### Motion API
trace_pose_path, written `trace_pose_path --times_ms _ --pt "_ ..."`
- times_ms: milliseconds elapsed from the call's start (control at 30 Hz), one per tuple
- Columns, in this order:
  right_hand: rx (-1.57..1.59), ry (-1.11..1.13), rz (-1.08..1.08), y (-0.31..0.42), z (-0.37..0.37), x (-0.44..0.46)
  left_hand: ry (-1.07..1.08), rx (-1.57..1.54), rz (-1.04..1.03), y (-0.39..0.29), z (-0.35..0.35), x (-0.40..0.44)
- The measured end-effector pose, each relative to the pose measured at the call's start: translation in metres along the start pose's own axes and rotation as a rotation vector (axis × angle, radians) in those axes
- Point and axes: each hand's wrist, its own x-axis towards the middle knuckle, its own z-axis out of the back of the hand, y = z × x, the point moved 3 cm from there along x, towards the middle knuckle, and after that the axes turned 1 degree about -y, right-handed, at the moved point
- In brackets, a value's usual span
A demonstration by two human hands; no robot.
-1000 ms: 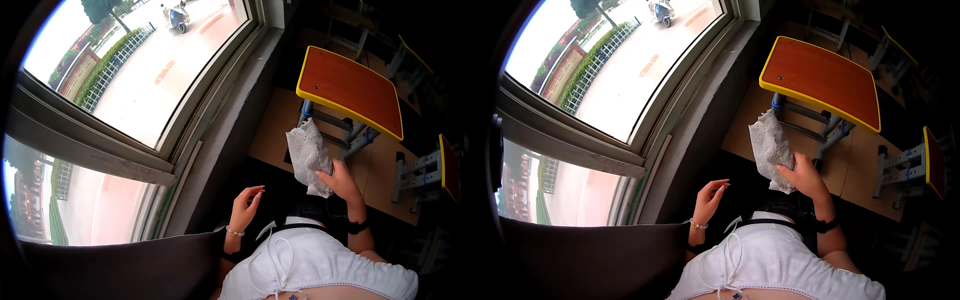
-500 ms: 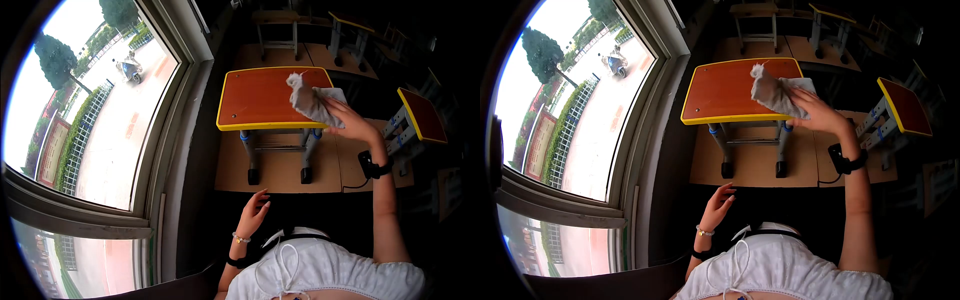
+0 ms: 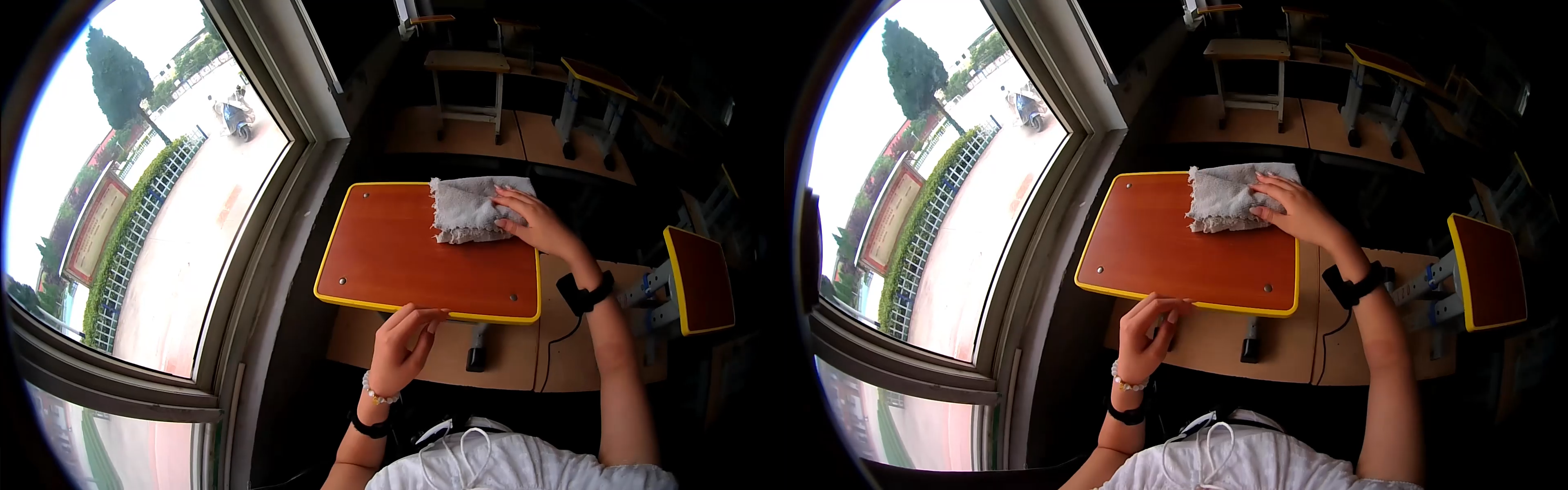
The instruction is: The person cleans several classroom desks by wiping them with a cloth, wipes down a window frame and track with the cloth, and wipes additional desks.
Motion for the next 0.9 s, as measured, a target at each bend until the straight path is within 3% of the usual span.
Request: trace_pose_path --times_ms 133,167,300,400,567,700,800,900 --pt "0.076 -0.075 0.010 0.019 0.005 -0.007 -0.057 0.668 -0.110 -0.002 0.005 0.009" --pt "0.091 -0.029 0.011 0.029 0.010 -0.015 -0.013 0.703 -0.018 0.013 0.005 0.009" --pt "0.097 0.111 -0.026 0.085 0.019 -0.070 0.082 0.852 -0.017 0.038 0.005 0.009" --pt "0.021 0.059 -0.111 0.123 0.012 -0.105 0.079 0.713 -0.044 0.038 0.010 0.009" --pt "-0.230 -0.063 -0.201 0.179 -0.022 -0.107 0.066 -0.160 -0.033 0.036 0.052 0.005" --pt "-0.173 -0.084 -0.058 0.227 -0.064 -0.062 0.000 0.011 -0.123 0.045 0.088 -0.008" --pt "-0.144 -0.141 0.012 0.258 -0.108 -0.022 -0.040 0.413 -0.151 0.051 0.122 -0.018" --pt "-0.193 -0.223 0.049 0.283 -0.148 0.015 -0.165 0.546 -0.075 0.074 0.148 -0.020"
